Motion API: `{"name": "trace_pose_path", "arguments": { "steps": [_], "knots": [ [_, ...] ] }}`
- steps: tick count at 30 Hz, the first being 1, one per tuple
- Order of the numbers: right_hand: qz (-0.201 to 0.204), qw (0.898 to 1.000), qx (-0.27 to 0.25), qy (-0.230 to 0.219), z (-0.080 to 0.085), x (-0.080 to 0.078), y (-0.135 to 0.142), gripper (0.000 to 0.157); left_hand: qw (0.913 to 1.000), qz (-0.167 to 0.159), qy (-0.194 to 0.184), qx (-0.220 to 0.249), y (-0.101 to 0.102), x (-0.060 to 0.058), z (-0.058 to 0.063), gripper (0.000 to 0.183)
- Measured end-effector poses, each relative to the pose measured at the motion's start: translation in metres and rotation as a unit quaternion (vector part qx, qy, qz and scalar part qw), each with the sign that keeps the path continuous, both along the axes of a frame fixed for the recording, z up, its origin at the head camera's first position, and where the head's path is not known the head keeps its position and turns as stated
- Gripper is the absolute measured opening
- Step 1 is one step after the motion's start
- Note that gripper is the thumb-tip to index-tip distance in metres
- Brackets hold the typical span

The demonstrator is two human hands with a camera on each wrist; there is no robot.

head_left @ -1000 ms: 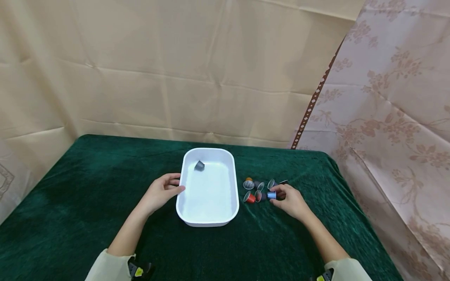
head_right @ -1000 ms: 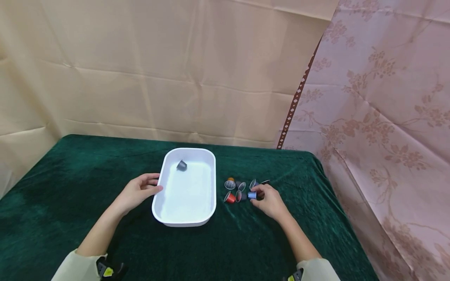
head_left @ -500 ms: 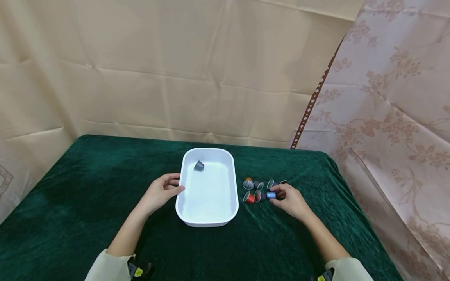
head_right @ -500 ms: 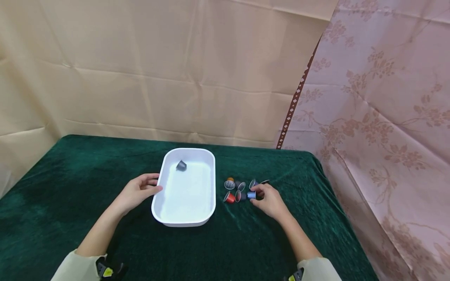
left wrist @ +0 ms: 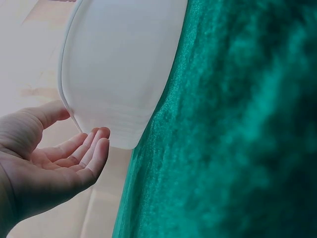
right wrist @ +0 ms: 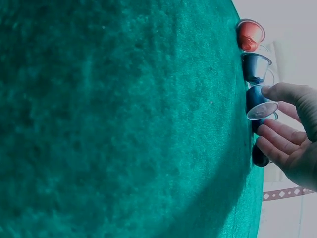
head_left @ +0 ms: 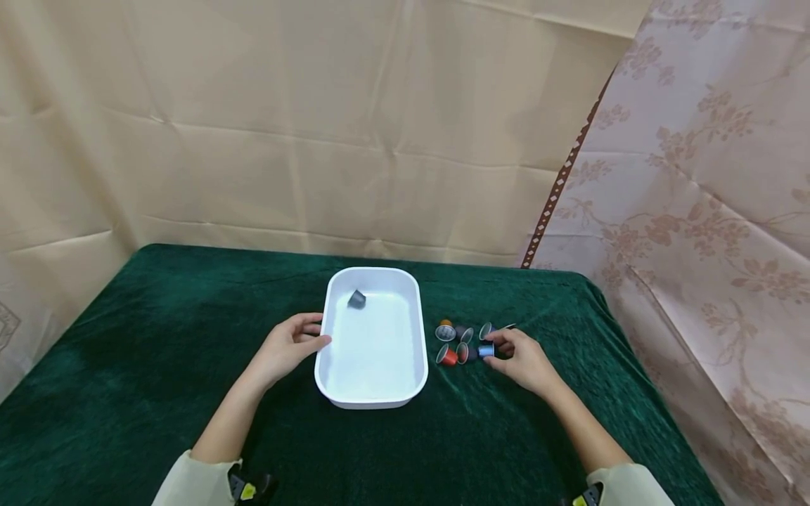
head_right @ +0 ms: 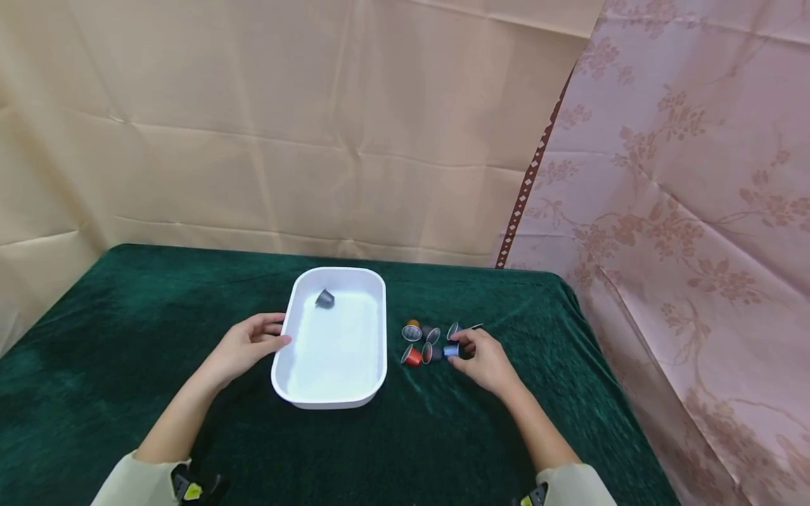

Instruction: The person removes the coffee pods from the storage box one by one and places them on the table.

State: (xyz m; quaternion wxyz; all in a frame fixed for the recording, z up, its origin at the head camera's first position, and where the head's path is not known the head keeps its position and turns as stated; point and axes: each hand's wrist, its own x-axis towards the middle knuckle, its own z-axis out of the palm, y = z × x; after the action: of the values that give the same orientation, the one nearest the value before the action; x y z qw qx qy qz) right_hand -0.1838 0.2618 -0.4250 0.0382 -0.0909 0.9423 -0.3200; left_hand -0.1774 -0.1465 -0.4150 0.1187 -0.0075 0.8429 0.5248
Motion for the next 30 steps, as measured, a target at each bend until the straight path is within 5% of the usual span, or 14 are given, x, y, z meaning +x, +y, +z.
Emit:
{"name": "trace_pose_path", "arguments": {
  "steps": [30],
  "knots": [
    [0.013,0.998,0.014,0.063,0.027,-0.006,-0.029,0.032,1.0000,0.001,0.001,0.001,-0.001,-0.001,-0.001,0.058]
  ]
}}
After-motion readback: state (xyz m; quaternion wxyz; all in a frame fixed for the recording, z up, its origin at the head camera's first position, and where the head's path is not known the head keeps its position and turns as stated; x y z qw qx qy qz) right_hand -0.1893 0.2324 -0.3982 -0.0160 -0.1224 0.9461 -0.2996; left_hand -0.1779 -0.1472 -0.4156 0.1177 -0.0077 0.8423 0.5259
